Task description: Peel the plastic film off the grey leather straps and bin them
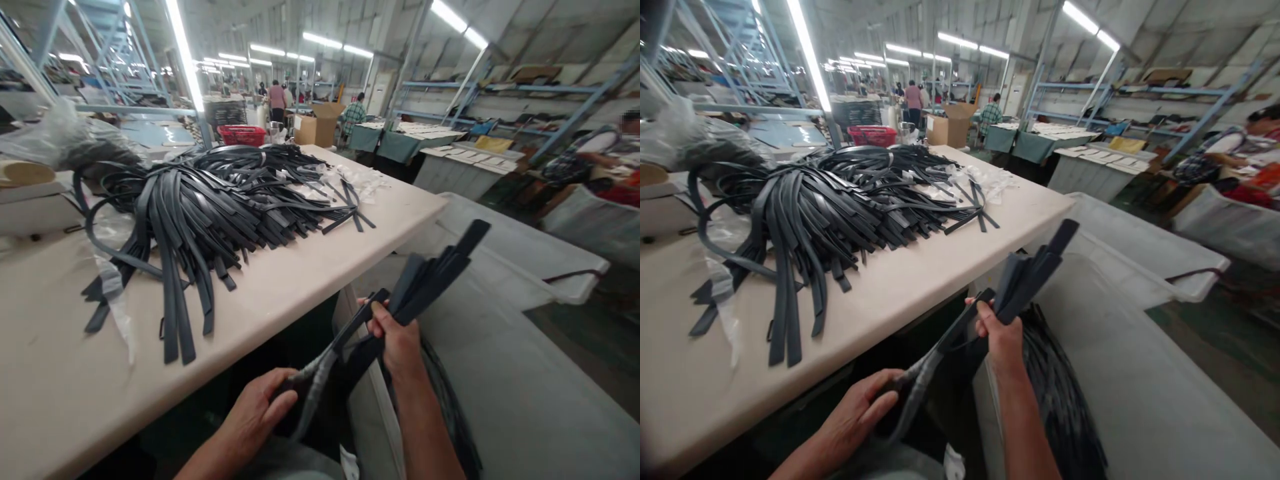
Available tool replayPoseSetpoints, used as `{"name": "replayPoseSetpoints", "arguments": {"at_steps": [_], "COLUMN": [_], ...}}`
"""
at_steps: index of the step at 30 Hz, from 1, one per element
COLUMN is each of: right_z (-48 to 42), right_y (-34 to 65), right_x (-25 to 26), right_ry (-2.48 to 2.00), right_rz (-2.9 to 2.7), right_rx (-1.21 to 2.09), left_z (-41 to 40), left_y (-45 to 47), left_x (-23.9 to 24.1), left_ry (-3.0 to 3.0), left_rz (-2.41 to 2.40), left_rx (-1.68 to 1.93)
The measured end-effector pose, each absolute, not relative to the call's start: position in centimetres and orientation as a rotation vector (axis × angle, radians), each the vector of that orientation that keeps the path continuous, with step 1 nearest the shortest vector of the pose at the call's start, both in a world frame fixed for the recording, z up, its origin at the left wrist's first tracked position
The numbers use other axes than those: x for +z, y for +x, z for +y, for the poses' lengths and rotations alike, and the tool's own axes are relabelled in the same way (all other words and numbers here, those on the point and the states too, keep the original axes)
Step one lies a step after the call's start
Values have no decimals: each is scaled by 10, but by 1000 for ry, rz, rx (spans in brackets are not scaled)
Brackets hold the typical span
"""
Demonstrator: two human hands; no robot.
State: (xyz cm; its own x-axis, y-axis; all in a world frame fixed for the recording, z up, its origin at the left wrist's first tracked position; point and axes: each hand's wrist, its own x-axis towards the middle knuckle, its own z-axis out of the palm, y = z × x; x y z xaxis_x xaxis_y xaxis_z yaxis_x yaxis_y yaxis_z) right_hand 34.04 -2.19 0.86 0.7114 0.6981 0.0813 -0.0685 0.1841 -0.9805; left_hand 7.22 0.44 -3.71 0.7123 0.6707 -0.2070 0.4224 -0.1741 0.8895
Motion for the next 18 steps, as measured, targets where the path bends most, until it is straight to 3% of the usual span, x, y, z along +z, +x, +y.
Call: {"name": "replayPoseSetpoints", "arguments": {"at_steps": [7, 18], "right_z": [-41, -76], "right_y": [458, 492], "right_x": [29, -87], "right_ry": [-1237, -1451], "right_rz": [-390, 163], "right_rx": [362, 448], "left_z": [19, 16], "left_y": [37, 14], "left_x": [-81, -126], "left_ry": [1572, 1606], "left_rz": [1065, 1134], "left_rx": [339, 213]}}
